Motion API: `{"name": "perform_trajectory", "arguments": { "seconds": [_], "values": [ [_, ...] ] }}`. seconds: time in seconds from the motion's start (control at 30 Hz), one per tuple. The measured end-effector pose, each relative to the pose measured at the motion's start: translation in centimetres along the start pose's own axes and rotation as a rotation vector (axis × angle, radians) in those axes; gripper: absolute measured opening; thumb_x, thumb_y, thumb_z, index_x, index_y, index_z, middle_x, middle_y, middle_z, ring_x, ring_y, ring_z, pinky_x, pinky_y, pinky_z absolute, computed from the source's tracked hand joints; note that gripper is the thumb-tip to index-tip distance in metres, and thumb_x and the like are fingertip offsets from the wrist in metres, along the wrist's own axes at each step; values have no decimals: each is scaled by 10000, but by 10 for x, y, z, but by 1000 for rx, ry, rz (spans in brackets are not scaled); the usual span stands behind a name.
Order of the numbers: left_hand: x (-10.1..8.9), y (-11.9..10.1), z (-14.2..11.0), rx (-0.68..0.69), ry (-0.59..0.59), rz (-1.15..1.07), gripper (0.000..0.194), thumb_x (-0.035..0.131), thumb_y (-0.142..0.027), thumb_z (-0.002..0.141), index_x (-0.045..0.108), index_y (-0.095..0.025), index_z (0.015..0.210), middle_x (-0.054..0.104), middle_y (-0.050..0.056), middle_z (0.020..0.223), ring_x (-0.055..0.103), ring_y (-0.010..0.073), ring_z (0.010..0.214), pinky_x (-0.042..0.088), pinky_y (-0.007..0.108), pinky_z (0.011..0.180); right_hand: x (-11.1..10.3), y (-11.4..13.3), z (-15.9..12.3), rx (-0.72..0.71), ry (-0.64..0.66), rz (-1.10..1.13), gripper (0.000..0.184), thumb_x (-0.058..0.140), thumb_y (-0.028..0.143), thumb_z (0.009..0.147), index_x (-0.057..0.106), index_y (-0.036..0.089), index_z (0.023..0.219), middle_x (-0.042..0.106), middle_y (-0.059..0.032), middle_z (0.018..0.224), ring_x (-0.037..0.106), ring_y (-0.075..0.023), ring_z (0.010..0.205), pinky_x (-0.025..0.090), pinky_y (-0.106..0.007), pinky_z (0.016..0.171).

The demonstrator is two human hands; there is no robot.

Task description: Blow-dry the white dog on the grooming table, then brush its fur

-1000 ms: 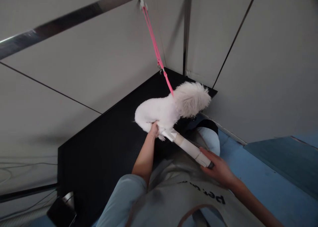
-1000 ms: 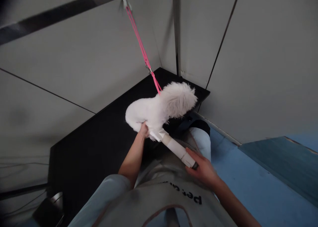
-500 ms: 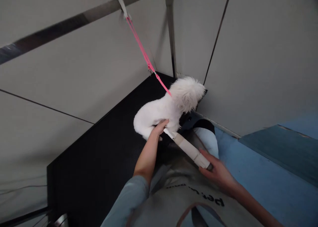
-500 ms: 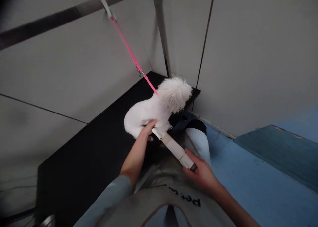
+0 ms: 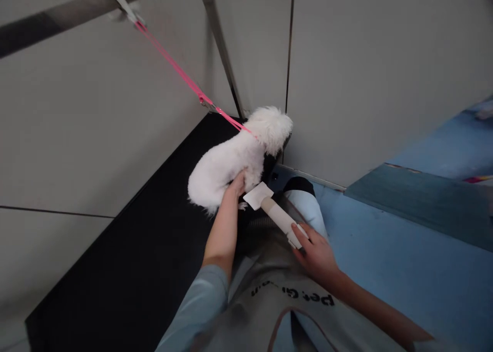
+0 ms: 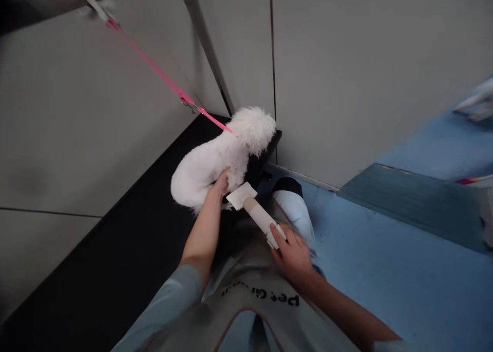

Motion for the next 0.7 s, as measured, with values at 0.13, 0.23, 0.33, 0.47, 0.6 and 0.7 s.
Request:
{"name": "perform_trajectory", "arguments": {
  "seconds": [0.13, 0.23, 0.33, 0.47, 0.6, 0.7],
  "values": [
    [4, -1, 3, 28, -28, 50, 286, 650, -288, 834, 682, -163, 1089, 771, 91, 956, 705, 268, 1075, 543, 392, 984, 3, -2, 8, 16, -18, 3, 524, 571, 211, 875, 570, 185, 1398, 629, -174, 1325, 665, -307, 1094, 583, -418, 875],
    [6, -2, 3, 15, -38, 59, 243, 627, -278, 854, 684, -161, 1060, 769, 93, 941, 702, 259, 1084, 527, 381, 1013, 4, -3, 10, 1, -34, 9, 517, 573, 212, 881, 568, 194, 1398, 639, -164, 1313, 668, -295, 1087, 580, -411, 884],
    [10, -6, 2, 47, -1, 39, 229, 586, -280, 884, 690, -167, 1054, 767, 100, 1018, 672, 253, 1159, 495, 376, 1062, 6, -4, 9, 6, -61, 22, 516, 576, 221, 887, 564, 192, 1401, 633, -168, 1329, 659, -293, 1116, 574, -408, 907],
    [11, -13, 3, 101, -28, 116, 231, 615, -221, 854, 700, -201, 1068, 744, 69, 1150, 596, 228, 1282, 436, 345, 1125, 10, -4, 8, 55, -53, 12, 516, 569, 230, 884, 566, 205, 1400, 645, -161, 1320, 673, -295, 1092, 588, -416, 871],
    [12, -14, 6, 114, -4, 156, 249, 591, -354, 914, 707, -207, 1079, 707, 76, 1249, 571, 215, 1313, 411, 333, 1139, 10, -2, 11, 85, -104, 52, 505, 571, 273, 890, 570, 211, 1391, 637, -155, 1343, 672, -294, 1112, 596, -409, 860],
    [14, -11, 6, 80, -7, 176, 298, 536, -380, 938, 706, -180, 1079, 729, 99, 1188, 607, 229, 1266, 445, 368, 1107, 6, -1, 14, 93, -81, 94, 517, 567, 248, 881, 561, 214, 1397, 642, -146, 1338, 678, -285, 1108, 600, -405, 870]
  ]
}}
Point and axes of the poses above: each hand's wrist, its own z-axis towards the middle knuckle, its own x-axis out of the palm, y = z × x, the point moved 1 cm from there along z, towards the middle knuckle
